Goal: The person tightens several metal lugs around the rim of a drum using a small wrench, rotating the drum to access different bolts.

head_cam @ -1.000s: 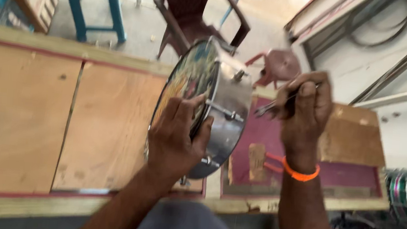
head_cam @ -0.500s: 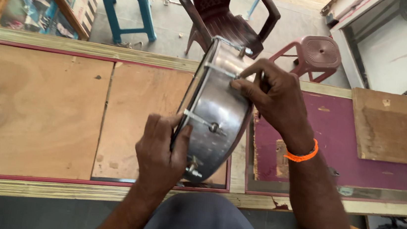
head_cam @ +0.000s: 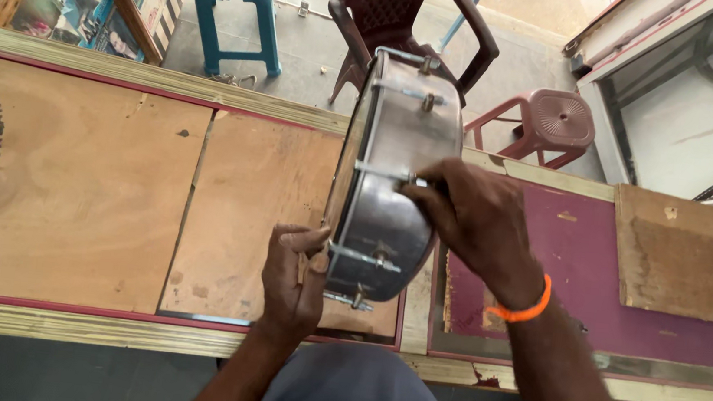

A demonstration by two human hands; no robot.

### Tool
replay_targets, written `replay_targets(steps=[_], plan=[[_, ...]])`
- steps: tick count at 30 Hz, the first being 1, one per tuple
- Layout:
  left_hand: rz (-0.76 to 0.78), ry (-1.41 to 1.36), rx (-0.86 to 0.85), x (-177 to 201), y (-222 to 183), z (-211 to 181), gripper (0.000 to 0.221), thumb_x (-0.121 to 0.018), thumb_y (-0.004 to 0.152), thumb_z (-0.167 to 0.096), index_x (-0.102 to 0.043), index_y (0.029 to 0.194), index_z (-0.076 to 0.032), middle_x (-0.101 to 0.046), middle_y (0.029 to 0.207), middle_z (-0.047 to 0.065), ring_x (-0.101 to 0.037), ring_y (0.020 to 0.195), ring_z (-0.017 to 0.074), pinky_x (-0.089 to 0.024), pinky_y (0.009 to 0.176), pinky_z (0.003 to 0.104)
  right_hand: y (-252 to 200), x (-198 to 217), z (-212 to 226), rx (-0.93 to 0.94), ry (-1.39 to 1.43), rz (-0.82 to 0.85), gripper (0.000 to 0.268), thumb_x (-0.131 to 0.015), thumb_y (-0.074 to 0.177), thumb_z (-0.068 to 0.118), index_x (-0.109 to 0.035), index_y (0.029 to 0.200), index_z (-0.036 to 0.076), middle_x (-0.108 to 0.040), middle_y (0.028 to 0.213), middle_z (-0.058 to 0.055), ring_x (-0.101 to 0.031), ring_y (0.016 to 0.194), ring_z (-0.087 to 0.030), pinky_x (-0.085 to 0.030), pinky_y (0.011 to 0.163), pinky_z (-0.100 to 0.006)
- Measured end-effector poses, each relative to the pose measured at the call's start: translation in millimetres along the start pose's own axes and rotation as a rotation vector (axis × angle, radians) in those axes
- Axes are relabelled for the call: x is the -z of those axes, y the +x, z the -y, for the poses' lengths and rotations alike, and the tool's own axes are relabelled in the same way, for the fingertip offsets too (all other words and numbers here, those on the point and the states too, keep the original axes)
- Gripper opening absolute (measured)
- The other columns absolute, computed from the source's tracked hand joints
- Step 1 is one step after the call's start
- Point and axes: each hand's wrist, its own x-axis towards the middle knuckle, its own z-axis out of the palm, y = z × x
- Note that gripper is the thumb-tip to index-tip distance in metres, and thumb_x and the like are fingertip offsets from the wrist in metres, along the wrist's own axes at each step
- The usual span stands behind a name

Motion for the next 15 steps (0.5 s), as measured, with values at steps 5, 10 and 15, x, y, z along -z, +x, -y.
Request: replay_targets(steps=[5, 10, 15], plan=[[0.072, 0.02, 0.011, -7, 39, -30, 0.047, -0.075, 0.089, -0.004, -0.055, 0.131, 0.005, -0.054, 0.101, 0.012, -0.053, 0.084, 0.0176, -0.05, 0.075, 0.032, -9, -2, 7, -0.139, 0.056, -0.003, 0.024, -0.08, 0.092, 0.021, -0.066, 0.105, 0.006, -0.068, 0.077, -0.007, -0.066, 0.064, -0.021, -0.05, 0.058, -0.037], [0.026, 0.058, 0.079, -23, 66, -39, 0.036, -0.078, 0.09, -0.002, -0.058, 0.12, -0.001, -0.054, 0.096, 0.008, -0.055, 0.074, 0.0136, -0.049, 0.065, 0.03, -13, 9, 4, -0.232, 0.215, 0.09, 0.021, -0.067, 0.1, 0.013, -0.063, 0.118, 0.003, -0.067, 0.082, -0.008, -0.067, 0.066, -0.016, -0.052, 0.061, -0.035], [0.002, 0.022, 0.115, -33, 64, -40, 0.035, -0.078, 0.09, -0.002, -0.058, 0.118, -0.001, -0.056, 0.098, 0.007, -0.054, 0.071, 0.0132, -0.051, 0.064, 0.029, -29, 30, -16, -0.546, 0.621, -0.185, 0.014, -0.057, 0.109, 0.014, -0.062, 0.115, 0.001, -0.063, 0.085, -0.011, -0.062, 0.069, -0.014, -0.053, 0.06, -0.029]])
